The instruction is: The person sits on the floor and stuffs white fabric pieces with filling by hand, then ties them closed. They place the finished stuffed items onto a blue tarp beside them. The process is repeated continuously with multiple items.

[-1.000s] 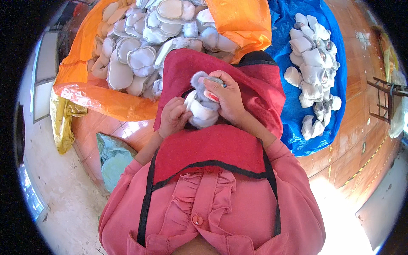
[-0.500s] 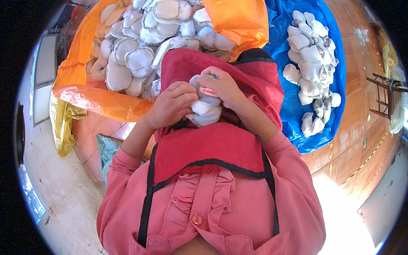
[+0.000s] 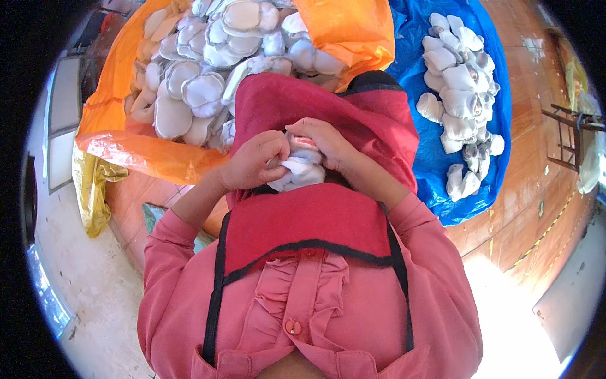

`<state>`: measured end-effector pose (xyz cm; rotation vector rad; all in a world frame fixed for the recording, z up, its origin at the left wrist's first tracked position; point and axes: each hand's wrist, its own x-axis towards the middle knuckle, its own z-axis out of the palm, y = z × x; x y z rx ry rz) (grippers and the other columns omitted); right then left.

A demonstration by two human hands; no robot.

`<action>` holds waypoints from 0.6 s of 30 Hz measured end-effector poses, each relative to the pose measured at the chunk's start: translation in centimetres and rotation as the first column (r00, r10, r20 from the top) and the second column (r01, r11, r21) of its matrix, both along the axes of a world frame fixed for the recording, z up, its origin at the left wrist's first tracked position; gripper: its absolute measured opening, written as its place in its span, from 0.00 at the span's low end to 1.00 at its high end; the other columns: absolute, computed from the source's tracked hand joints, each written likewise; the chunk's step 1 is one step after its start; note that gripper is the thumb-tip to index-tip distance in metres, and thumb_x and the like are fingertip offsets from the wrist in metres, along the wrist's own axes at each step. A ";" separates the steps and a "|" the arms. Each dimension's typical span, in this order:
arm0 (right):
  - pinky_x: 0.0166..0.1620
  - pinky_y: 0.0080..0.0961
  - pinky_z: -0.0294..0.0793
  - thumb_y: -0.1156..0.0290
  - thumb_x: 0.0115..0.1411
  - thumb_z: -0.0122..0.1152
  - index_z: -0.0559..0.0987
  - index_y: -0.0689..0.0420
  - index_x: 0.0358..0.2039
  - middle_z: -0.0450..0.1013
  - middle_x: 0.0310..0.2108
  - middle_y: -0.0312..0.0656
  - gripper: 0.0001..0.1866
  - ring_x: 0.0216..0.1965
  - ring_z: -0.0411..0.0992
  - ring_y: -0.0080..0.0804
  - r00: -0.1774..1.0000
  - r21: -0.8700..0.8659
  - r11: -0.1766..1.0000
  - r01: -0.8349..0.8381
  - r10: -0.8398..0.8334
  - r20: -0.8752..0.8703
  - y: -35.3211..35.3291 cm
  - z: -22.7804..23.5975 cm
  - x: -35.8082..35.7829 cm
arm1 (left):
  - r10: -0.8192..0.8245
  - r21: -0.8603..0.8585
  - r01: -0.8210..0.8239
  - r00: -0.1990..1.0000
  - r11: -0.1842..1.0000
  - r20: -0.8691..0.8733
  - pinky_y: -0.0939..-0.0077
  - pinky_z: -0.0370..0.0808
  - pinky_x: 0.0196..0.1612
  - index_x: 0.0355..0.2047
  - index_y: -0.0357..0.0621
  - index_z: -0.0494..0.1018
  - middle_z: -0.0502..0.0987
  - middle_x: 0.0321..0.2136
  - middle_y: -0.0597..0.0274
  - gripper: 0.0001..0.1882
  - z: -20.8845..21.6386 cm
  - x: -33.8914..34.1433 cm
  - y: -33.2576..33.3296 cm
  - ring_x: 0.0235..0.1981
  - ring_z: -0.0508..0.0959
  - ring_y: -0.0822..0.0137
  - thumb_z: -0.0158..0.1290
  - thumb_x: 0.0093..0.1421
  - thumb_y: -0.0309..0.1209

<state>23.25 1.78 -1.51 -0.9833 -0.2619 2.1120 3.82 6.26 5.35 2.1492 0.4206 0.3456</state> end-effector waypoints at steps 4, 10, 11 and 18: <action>0.36 0.28 0.75 0.63 0.63 0.58 0.76 0.54 0.33 0.74 0.29 0.36 0.08 0.30 0.73 0.26 0.982 -0.058 0.998 -0.001 -0.010 -0.187 -0.4 -1.2 -0.2 | 0.156 0.151 -0.168 0.984 0.974 0.091 0.59 0.70 0.34 0.29 0.42 0.66 0.68 0.28 0.55 0.13 -1.7 -0.2 -2.0 0.31 0.71 0.51 0.60 0.45 0.27; 0.49 0.26 0.71 0.63 0.66 0.52 0.75 0.56 0.43 0.74 0.40 0.37 0.12 0.43 0.71 0.26 0.998 0.167 0.984 -0.068 0.067 0.012 -0.6 -1.9 -0.1 | 0.408 0.217 -0.440 0.896 0.871 0.176 0.61 0.73 0.30 0.30 0.41 0.67 0.71 0.29 0.53 0.12 -4.0 -0.2 -3.9 0.28 0.74 0.50 0.59 0.47 0.24; 0.51 0.25 0.70 0.62 0.66 0.51 0.74 0.57 0.46 0.72 0.44 0.39 0.14 0.46 0.70 0.27 0.998 0.195 0.978 -0.068 0.065 0.026 -0.7 -1.8 -0.1 | 0.449 0.225 -0.482 0.875 0.847 0.184 0.61 0.73 0.30 0.30 0.41 0.67 0.71 0.29 0.53 0.12 -4.4 -0.4 -4.1 0.29 0.75 0.50 0.59 0.47 0.23; 0.63 0.28 0.58 0.60 0.63 0.57 0.72 0.58 0.54 0.63 0.58 0.44 0.22 0.60 0.61 0.32 0.954 0.532 0.805 -0.261 0.131 0.269 -1.4 -0.6 1.1 | 0.532 0.346 -0.599 0.801 0.722 0.275 0.63 0.75 0.30 0.31 0.41 0.67 0.72 0.30 0.53 0.13 -5.3 -0.8 -5.2 0.30 0.76 0.52 0.59 0.47 0.22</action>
